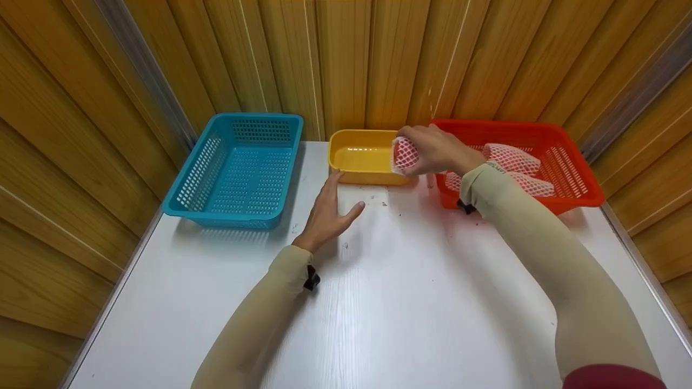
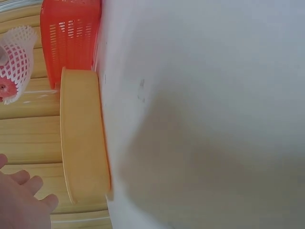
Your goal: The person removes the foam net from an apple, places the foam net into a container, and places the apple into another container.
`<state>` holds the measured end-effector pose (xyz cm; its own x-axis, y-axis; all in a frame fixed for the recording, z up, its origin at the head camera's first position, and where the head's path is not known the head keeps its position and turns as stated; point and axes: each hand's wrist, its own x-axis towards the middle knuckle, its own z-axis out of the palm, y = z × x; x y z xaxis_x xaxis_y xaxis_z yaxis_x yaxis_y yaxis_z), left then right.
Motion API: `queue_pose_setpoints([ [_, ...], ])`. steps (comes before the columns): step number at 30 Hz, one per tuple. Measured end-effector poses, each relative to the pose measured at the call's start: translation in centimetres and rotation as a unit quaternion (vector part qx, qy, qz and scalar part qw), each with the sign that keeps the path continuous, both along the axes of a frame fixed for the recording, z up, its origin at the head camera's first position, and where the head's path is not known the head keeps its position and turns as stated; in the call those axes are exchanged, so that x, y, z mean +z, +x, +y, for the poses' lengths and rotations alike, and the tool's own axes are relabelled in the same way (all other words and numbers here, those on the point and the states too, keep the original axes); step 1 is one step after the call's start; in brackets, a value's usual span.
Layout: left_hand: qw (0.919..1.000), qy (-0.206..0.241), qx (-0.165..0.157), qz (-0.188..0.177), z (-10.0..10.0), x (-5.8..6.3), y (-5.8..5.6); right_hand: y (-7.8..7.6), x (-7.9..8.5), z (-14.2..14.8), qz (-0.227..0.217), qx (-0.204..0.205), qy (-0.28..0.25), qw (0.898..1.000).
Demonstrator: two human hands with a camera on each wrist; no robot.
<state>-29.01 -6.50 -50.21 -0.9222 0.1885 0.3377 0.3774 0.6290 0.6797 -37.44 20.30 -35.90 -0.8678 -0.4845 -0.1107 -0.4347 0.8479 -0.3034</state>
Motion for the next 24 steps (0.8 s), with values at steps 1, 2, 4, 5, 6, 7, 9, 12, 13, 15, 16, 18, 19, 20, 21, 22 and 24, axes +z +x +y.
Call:
queue_pose_setpoints([
  [1,1.0000,0.001,0.002,-0.003,-0.2,0.0,0.0,0.1,-0.1,-0.2,-0.001,-0.001,-0.001,1.000],
  [2,1.0000,0.003,0.005,-0.006,-0.4,-0.1,0.0,0.1,-0.2,-0.4,0.000,0.000,-0.001,1.000],
  [4,0.9999,0.008,0.008,-0.013,-0.8,-0.1,0.0,0.2,-0.3,-0.9,0.002,0.003,-0.002,1.000],
  [5,0.9998,0.010,0.009,-0.017,-0.9,-0.2,-0.1,0.2,-0.4,-1.1,0.003,0.006,-0.002,1.000],
  [6,0.9997,0.011,0.012,-0.021,-1.1,-0.2,-0.1,0.3,-0.5,-1.3,0.004,0.010,-0.003,1.000],
  [7,0.9995,0.013,0.013,-0.024,-1.2,-0.2,-0.1,0.3,-0.6,-1.5,0.005,0.014,-0.004,1.000],
  [9,0.9993,0.016,0.018,-0.029,-1.4,-0.3,-0.1,0.4,-0.8,-1.8,0.006,0.020,-0.008,1.000],
  [12,0.9986,0.017,0.026,-0.042,-1.7,-0.3,-0.1,0.5,-1.4,-2.4,0.008,0.030,-0.011,0.999],
  [13,0.9984,0.018,0.028,-0.047,-1.8,-0.4,-0.1,0.5,-1.5,-2.5,0.007,0.032,-0.012,0.999],
  [15,0.9980,0.017,0.031,-0.053,-1.9,-0.4,-0.1,0.5,-1.9,-2.9,0.006,0.036,-0.015,0.999],
  [16,0.9978,0.015,0.032,-0.056,-1.9,-0.4,-0.1,0.5,-2.1,-3.0,0.005,0.038,-0.017,0.999],
  [18,0.9977,0.010,0.035,-0.058,-2.0,-0.5,-0.1,0.5,-2.4,-3.4,-0.002,0.035,-0.020,0.999],
  [19,0.9977,0.008,0.036,-0.057,-2.0,-0.5,-0.1,0.6,-2.5,-3.5,-0.006,0.034,-0.020,0.999],
  [20,0.9976,0.007,0.038,-0.058,-2.0,-0.5,-0.1,0.6,-2.6,-3.6,-0.010,0.033,-0.021,0.999],
  [21,0.9975,0.008,0.039,-0.059,-2.1,-0.5,-0.1,0.6,-2.8,-3.8,-0.016,0.031,-0.020,0.999],
  [22,0.9974,0.007,0.039,-0.060,-2.2,-0.5,-0.1,0.6,-2.9,-3.9,-0.018,0.030,-0.017,0.999],
  [24,0.9971,0.007,0.038,-0.066,-2.4,-0.5,0.0,0.6,-3.3,-4.2,-0.023,0.030,-0.015,0.999],
])
